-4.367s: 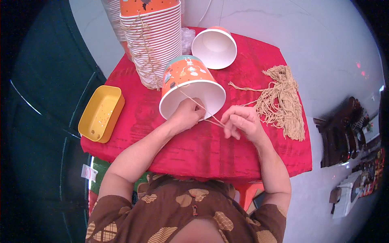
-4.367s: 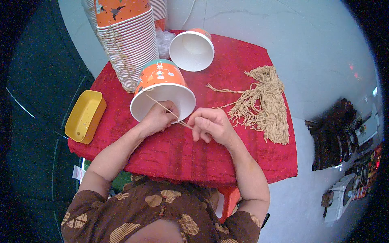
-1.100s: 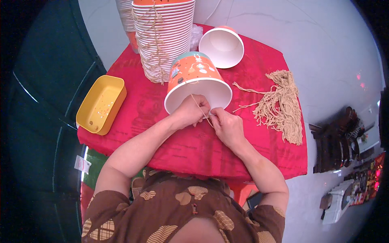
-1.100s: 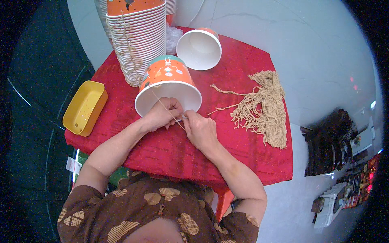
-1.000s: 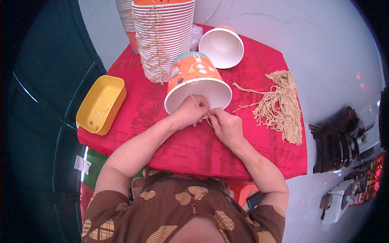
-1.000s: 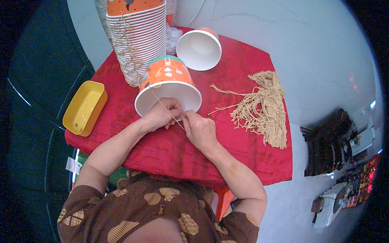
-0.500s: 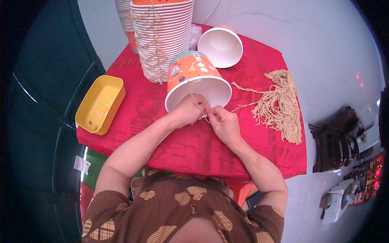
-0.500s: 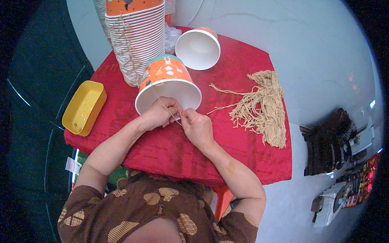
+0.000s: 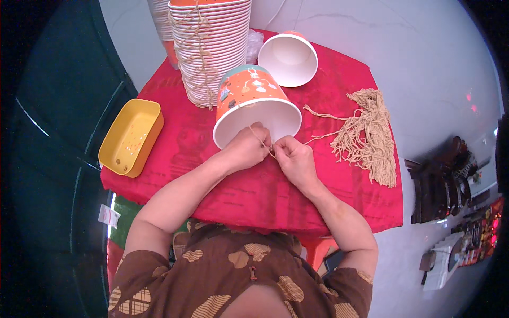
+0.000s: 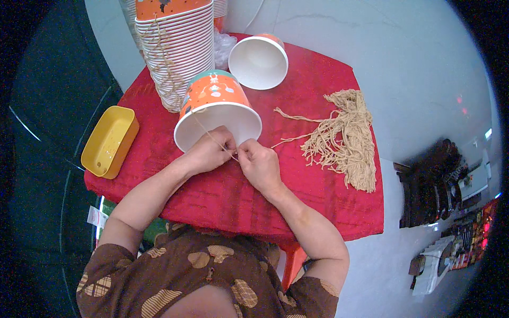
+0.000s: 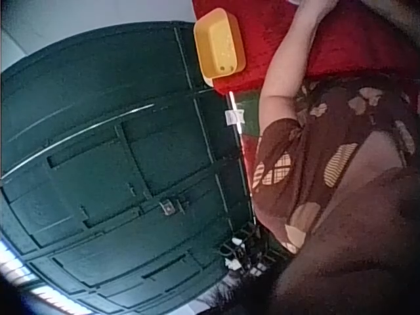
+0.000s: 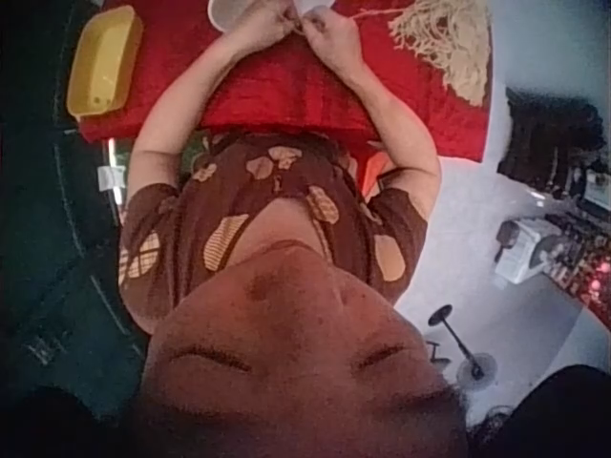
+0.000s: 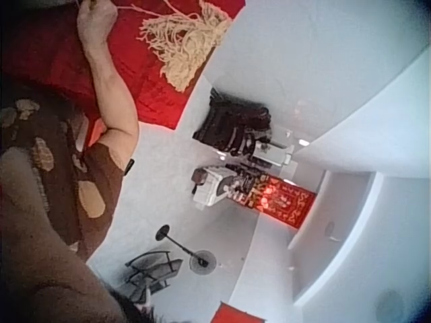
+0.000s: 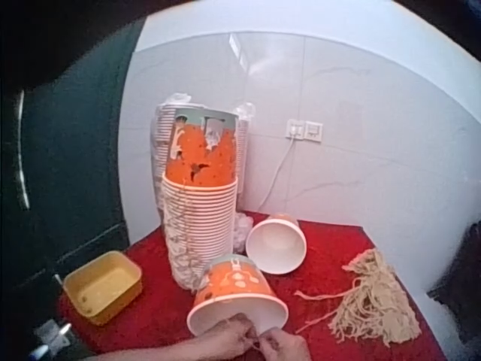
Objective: Attaching string handles to paper buckets by threading them through holes and knotting them.
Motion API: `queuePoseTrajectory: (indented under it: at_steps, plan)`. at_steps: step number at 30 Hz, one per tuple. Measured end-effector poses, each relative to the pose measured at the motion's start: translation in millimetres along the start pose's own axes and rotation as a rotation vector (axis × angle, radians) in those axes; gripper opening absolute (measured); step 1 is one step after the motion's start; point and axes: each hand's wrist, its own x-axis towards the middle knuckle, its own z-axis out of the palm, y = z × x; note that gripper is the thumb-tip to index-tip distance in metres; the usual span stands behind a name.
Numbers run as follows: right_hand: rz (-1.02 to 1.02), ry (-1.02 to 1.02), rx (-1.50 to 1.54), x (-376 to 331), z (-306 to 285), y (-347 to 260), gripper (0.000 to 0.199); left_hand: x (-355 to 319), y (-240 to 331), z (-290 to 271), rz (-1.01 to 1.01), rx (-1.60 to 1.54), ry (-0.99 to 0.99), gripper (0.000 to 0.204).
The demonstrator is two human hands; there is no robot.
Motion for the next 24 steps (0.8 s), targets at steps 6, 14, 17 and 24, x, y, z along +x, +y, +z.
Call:
queuePoseTrajectory:
  at_steps: [6, 14, 17, 24]
  plan:
    - [-0.032, 0.029, -0.013, -1, 2, 1, 0.007, 2, -1, -2, -0.034, -0.041, -0.015, 0.009]
    - [-0.083, -0.032, 0.012, -2, 1, 5, 0.008, 4, -1, -10, -0.139, -0.123, -0.105, 0.013]
    - [-0.106, -0.042, 0.032, -2, 0, 6, 0.009, 4, -2, -12, -0.123, -0.145, -0.121, 0.015]
    - [-0.109, -0.051, 0.027, -1, -1, 4, 0.008, 5, -6, -7, -0.118, -0.204, -0.081, 0.013]
